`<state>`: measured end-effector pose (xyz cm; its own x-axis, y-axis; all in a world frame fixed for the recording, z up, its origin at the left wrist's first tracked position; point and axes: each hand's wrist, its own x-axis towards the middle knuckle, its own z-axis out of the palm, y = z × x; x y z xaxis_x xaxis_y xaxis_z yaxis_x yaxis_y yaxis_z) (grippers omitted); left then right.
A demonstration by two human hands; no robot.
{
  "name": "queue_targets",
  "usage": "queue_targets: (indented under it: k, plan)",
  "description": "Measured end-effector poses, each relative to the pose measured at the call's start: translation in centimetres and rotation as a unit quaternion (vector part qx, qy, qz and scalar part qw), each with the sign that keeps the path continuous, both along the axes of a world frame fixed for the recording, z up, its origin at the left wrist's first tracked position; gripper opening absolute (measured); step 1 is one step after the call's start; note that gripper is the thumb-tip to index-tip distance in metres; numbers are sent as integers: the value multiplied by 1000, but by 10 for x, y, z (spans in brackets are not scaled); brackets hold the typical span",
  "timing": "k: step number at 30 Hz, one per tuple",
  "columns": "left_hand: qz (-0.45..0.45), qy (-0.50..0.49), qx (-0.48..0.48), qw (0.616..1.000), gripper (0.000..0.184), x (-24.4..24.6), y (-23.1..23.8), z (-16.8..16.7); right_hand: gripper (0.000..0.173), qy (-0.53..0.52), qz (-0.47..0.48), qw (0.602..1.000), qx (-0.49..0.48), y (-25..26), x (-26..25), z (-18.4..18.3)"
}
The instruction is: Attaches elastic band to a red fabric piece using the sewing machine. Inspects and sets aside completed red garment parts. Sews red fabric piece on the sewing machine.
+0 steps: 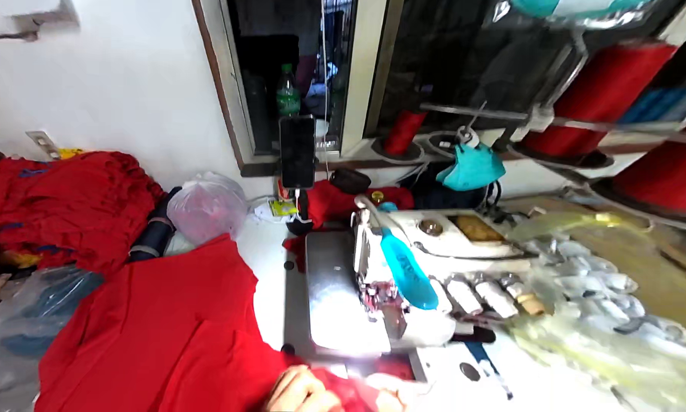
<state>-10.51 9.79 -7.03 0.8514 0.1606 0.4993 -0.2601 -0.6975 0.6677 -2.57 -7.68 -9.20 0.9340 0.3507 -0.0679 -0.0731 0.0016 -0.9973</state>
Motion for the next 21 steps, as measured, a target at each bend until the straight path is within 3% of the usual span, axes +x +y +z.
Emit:
queue_targets:
  k: [3,7,13,17,21]
  plan:
    - [-29,-4,-27,999,9,-4,-3,13,24,-53,-23,998,8,3,-4,-6]
    - [-77,-47,-56,994,11,1,-10,31,10,-32,-45,997,51,17,-13,2]
    - [23,20,-82,996,10,5,-15,9,8,25,-39,994,99,19,-26,-3]
    - [11,28,-81,996,8,1,-13,10,18,-9,-20,996,82,17,-22,-4]
    - [-21,41,-98,994,10,-3,-15,14,18,-25,-17,998,50,16,-17,-5]
